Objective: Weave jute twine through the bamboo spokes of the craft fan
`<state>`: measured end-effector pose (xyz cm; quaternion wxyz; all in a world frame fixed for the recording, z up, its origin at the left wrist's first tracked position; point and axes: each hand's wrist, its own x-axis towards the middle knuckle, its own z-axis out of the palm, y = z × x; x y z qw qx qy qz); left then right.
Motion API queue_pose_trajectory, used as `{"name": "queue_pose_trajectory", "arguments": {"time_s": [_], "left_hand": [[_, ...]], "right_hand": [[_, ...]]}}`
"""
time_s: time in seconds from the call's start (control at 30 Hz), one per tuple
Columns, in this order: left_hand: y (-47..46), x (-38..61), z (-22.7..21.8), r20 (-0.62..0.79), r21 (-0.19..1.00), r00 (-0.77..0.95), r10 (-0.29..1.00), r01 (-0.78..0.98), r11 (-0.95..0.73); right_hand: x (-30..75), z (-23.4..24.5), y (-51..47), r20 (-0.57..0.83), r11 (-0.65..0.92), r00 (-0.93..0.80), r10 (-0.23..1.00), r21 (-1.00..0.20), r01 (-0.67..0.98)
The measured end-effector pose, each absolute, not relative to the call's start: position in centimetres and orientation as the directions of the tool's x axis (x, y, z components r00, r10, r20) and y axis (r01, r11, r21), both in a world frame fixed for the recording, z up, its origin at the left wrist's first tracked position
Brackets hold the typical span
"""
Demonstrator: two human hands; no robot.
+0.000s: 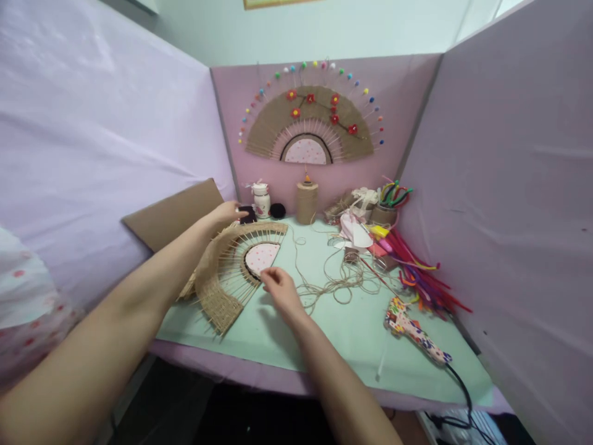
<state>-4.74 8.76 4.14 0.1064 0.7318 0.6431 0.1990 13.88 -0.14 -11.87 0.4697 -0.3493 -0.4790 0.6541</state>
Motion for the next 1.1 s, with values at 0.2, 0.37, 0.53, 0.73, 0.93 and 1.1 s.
{"name": "queue_pose_trajectory", "arguments": {"time_s": [0.2,0.37,0.53,0.73,0.93,1.1], "left_hand": [[-0.4,2.2,-1.0,0.291,0.612,0.125,0.949,0.738,-0.285],[-5.1,5.5,-5.8,0.311,0.853,-0.015,0.950,0.445,-0.272],[-5.6,5.5,-6.6,0.426,0.802,-0.058,0.903,0.486,-0.347],[-5.9,5.2,-7.3,0.522,0.715,-0.005,0.853,0.547,-0.435],[-6.1,5.9,-8.5,0.590,0.636,0.001,0.808,0.615,-0.465],[-5.1,6.0,-9.8,0.633,0.577,-0.046,0.773,0.693,-0.432]], "right_hand": [[18.1,-9.8,-1.5,0.021,-0.144,-0.256,0.966,-0.781,-0.608],[18.6,-9.4,-3.3,0.032,-0.083,-0.187,0.982,-0.812,-0.577],[18.1,-10.0,-3.9,0.073,-0.007,-0.135,0.988,-0.857,-0.515],[18.3,-11.2,-4.4,0.160,0.115,-0.084,0.984,-0.915,-0.387],[18.5,-12.4,-5.2,0.178,0.152,-0.043,0.983,-0.925,-0.347],[17.8,-12.3,-6.0,0.006,-0.015,-0.039,0.999,-0.857,-0.515]]}}
